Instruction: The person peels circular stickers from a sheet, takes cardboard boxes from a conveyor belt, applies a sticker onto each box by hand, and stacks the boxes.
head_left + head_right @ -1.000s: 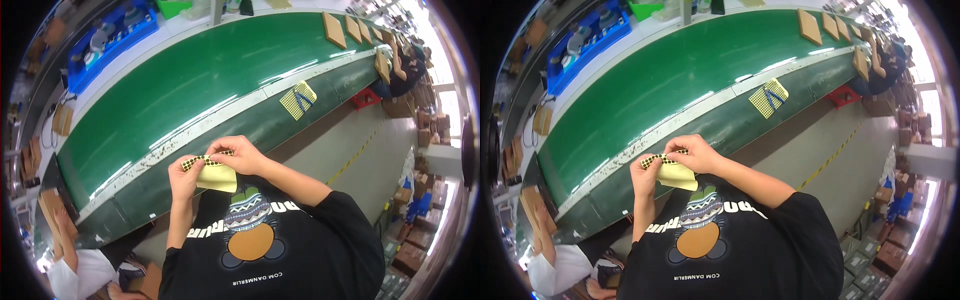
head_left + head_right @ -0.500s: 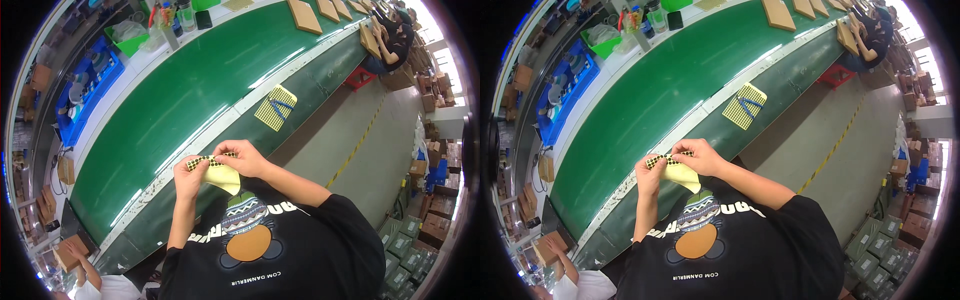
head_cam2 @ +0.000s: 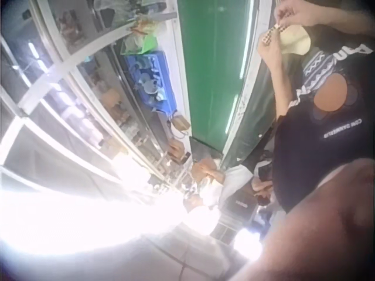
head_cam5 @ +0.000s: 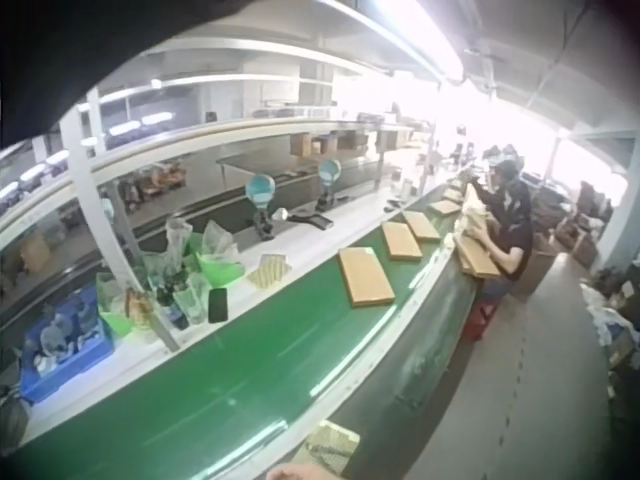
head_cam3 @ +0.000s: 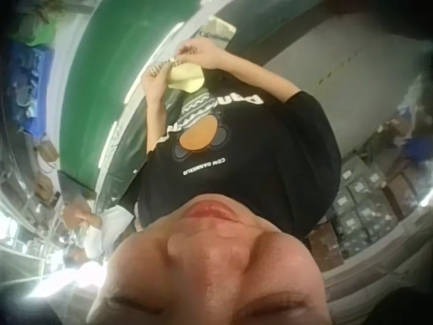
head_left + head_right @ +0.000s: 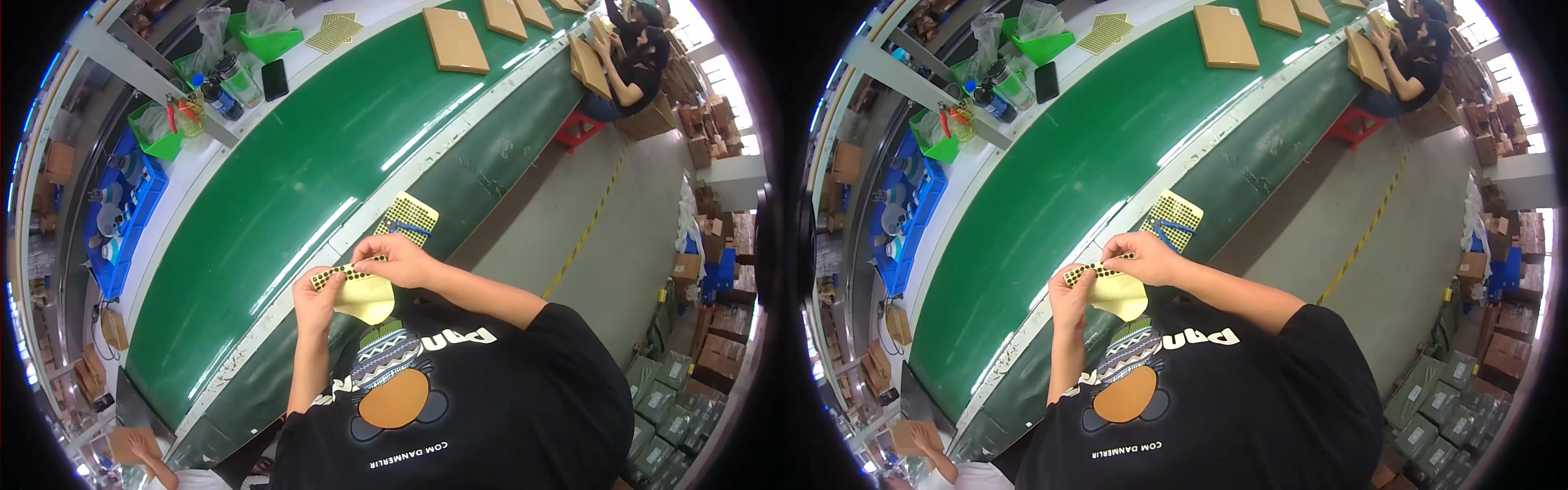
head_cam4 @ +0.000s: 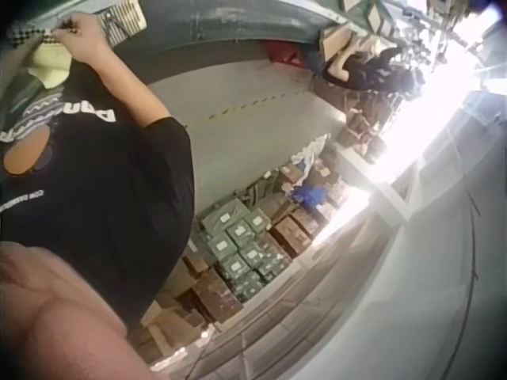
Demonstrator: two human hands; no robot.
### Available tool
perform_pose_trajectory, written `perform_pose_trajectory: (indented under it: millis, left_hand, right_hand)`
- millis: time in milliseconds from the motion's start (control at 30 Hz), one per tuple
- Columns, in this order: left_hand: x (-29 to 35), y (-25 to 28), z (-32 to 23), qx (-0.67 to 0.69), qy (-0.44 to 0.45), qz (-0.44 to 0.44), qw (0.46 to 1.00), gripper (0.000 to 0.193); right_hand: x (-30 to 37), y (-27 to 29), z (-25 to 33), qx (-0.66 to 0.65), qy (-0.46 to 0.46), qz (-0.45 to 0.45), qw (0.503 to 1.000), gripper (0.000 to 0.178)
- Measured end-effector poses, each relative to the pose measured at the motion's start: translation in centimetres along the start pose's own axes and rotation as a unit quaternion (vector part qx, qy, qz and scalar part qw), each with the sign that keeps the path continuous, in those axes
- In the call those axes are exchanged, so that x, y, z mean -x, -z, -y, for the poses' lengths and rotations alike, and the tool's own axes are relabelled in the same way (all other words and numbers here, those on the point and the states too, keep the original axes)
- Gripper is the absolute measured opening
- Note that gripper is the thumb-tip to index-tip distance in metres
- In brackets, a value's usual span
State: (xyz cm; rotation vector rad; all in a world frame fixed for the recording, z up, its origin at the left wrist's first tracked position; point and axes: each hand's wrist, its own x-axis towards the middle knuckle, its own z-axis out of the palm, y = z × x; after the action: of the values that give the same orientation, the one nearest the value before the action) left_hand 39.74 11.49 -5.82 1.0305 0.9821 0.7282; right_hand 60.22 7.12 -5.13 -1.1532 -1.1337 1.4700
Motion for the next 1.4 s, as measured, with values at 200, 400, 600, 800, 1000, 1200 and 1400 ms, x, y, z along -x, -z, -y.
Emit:
perform_pose_trajectory:
  millis: [200, 400, 600, 800, 1000, 1200, 1400]
  left_hand:
    - [-2.7, 0.0, -0.2, 0.004, 0.032, -0.050, 0.998, 0.009]
    - [-4.3, 1.1, 1.1, -0.025, 0.046, -0.084, 0.995, 0.009]
    - [-4.6, 3.0, 2.7, -0.020, 0.084, -0.163, 0.983, 0.008]
    - [-5.0, 3.9, 3.1, -0.025, 0.084, -0.207, 0.974, 0.006]
    - [-5.4, 4.6, 3.8, -0.010, 0.132, -0.232, 0.964, 0.005]
    - [-7.4, 5.0, 5.1, -0.009, 0.127, -0.206, 0.970, 0.005]
    - [-12.1, 3.9, 3.2, -0.063, 0.121, -0.128, 0.982, 0.010]
  right_hand:
    - [-4.0, 10.4, 1.4, 0.066, 0.050, -0.161, 0.984, 0.042]
    - [-13.7, 36.8, -5.6, 0.298, -0.013, -0.469, 0.831, 0.071]
    - [-22.8, 43.2, -5.8, 0.442, -0.227, -0.468, 0.731, 0.092]
    - [-28.1, 45.4, -6.4, 0.521, -0.292, -0.427, 0.679, 0.101]
    - [-30.1, 43.2, -8.7, 0.615, -0.332, -0.363, 0.617, 0.084]
    - [-28.1, 39.5, -8.0, 0.678, -0.289, -0.309, 0.601, 0.077]
    - [-25.8, 30.8, -9.7, 0.706, -0.211, -0.319, 0.596, 0.086]
